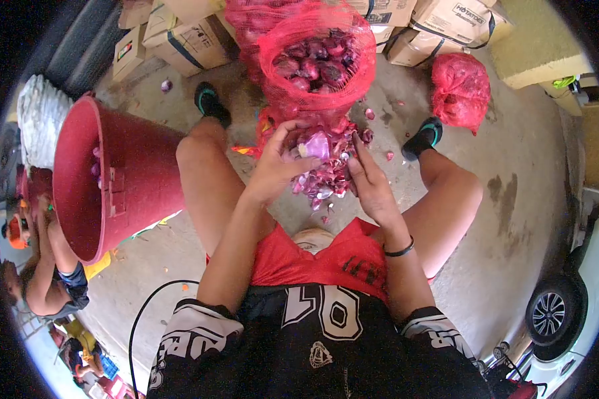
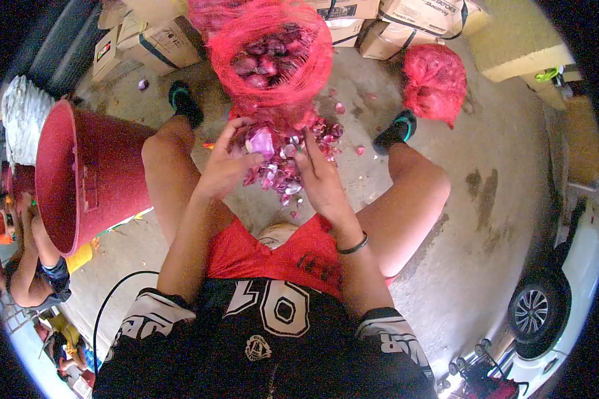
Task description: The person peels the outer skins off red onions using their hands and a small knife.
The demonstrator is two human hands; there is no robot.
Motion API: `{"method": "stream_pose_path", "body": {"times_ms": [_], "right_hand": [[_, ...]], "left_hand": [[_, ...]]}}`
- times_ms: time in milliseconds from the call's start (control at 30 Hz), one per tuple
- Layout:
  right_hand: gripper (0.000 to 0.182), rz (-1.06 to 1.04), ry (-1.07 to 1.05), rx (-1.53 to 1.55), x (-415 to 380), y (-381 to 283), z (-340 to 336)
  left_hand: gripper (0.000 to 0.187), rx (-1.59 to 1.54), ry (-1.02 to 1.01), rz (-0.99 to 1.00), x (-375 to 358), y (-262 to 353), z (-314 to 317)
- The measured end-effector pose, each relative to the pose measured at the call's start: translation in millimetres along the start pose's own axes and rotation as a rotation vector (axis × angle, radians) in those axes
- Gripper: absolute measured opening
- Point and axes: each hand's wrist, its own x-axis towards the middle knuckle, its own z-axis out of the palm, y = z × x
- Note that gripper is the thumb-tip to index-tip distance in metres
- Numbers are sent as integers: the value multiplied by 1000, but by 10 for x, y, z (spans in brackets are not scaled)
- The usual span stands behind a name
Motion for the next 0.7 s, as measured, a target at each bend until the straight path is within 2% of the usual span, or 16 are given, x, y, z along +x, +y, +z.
{"method": "stream_pose_path", "body": {"times_ms": [133,200,400,600,700], "right_hand": [[51,-227,-24,-112,-122,-183,109],[51,-404,-11,-201,-129,-230,142],[49,-331,-87,-180,-145,-310,117],[44,-424,24,-203,-120,-260,187],[44,-388,47,-172,-107,-262,182]], "left_hand": [[67,58,43,62,-6,-10,45],[67,120,57,66,-10,34,57],[68,310,70,126,-1,11,-1],[68,267,70,126,-3,-13,32],[67,225,71,126,-10,-14,54]]}}
